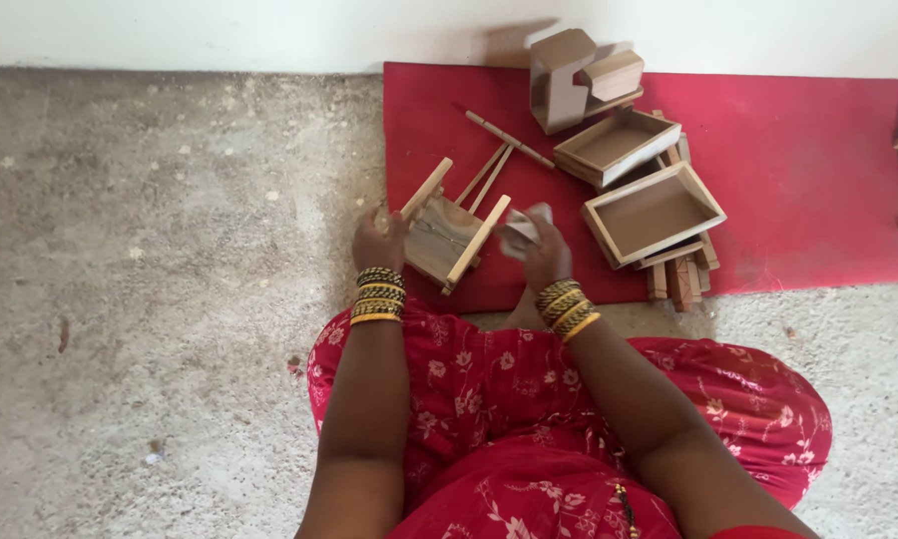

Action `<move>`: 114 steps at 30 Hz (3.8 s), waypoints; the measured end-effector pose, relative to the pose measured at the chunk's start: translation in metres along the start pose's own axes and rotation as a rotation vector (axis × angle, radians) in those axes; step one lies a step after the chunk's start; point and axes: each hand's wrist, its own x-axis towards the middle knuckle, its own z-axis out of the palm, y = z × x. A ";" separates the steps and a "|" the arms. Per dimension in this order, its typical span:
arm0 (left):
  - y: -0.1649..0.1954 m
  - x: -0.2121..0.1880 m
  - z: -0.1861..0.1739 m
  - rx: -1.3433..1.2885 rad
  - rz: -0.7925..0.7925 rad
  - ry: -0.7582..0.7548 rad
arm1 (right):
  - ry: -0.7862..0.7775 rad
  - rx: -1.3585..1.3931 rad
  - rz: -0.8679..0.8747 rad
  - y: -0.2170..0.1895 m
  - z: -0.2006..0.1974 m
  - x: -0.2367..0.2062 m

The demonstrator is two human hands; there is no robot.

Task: The person sits on the floor and wipes small wooden furniture parts, including box frames, panels, chair pieces and slats, one at a time with a cloth, turning each piece over to wipe its sides and setting it on the mat.

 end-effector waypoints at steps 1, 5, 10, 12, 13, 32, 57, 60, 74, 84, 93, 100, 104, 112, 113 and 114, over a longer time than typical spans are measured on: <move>0.000 0.001 0.002 0.005 -0.031 -0.044 | -0.103 -0.146 -0.066 -0.008 0.011 -0.004; 0.001 0.005 0.007 -0.013 -0.106 -0.226 | -0.506 -0.727 -0.327 -0.018 0.067 -0.025; -0.001 0.006 0.011 -0.082 -0.064 -0.272 | -0.577 -0.957 -0.296 -0.005 0.076 0.012; -0.001 0.006 0.015 -0.041 -0.057 -0.269 | -0.513 -1.092 -0.311 -0.004 0.059 0.047; 0.000 0.006 0.017 -0.022 -0.048 -0.265 | -0.475 -1.160 -0.323 -0.005 0.052 0.061; -0.004 0.010 0.031 -0.160 -0.189 -0.228 | -0.887 -1.041 -0.443 -0.010 0.142 0.052; -0.015 0.010 0.048 -0.543 -0.209 -0.030 | -0.390 -0.899 -0.170 -0.050 0.120 0.112; -0.012 0.011 0.046 -0.508 -0.163 -0.051 | -0.344 -0.707 0.169 -0.046 0.124 0.111; -0.007 0.010 0.034 -0.543 -0.351 -0.157 | -0.914 -0.940 -0.521 -0.007 0.142 0.039; -0.003 0.002 0.026 -0.451 -0.027 -0.118 | -0.150 -0.584 0.025 -0.027 0.054 0.064; 0.009 -0.034 0.011 -0.216 0.269 -0.677 | 0.078 0.295 0.064 0.048 -0.129 -0.002; 0.015 -0.051 0.040 0.153 0.313 -0.820 | -0.366 -0.731 0.174 0.063 -0.068 -0.032; 0.019 -0.051 0.035 0.015 0.093 -0.727 | -0.326 -0.940 -0.545 0.073 -0.037 -0.040; 0.002 -0.030 -0.006 -1.098 -0.181 -0.645 | -0.419 -1.211 -0.464 0.084 -0.047 -0.026; 0.000 -0.031 -0.008 -1.172 -0.208 -0.672 | -0.455 -1.327 -0.369 0.076 -0.048 -0.022; 0.000 -0.030 -0.009 -1.246 -0.232 -0.700 | -0.485 -1.442 -0.268 0.066 -0.050 -0.016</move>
